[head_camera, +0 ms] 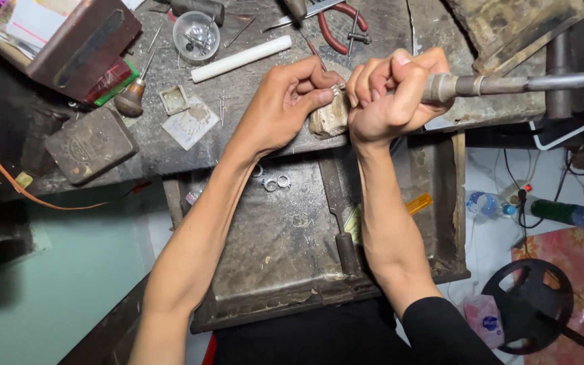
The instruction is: The person uses a handheld rotary tool to grind and polish a small metal object on a workbench. They then switch to a wire brush and continue polishing the same object by hand. The workspace is cluttered with various tools and materials.
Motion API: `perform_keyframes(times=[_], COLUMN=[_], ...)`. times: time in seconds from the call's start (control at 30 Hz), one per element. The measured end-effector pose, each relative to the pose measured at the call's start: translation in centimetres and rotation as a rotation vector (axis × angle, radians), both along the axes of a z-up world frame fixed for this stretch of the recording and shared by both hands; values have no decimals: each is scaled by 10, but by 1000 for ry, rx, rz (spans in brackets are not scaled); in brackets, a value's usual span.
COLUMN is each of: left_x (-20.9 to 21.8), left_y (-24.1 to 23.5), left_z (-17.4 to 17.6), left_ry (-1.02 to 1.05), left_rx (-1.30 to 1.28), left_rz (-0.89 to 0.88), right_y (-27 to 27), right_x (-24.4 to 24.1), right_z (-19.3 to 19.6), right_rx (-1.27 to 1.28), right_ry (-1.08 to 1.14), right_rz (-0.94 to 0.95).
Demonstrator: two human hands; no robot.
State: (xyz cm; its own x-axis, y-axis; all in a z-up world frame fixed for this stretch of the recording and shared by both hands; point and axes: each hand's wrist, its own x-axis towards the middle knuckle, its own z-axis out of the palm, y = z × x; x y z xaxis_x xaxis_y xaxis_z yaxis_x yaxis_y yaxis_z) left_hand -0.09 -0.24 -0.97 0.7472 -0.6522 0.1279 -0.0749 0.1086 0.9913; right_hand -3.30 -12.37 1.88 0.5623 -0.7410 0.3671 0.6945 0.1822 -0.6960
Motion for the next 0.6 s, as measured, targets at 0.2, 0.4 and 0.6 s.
perform_keyframes(times=[0.2,0.4,0.6], left_x=[0,0,-1], left_y=[0,-1,0], left_z=[2,-2,5], left_ry=[6,11,-6], left_rx=[25,7,56], left_rz=[4,0,7], right_y=[1,0,0], right_x=[0,1,1], right_z=[1,0,2], right_rx=[4,33,33], right_ry=[-1,6,12], right_rz=[-18,-31,-31])
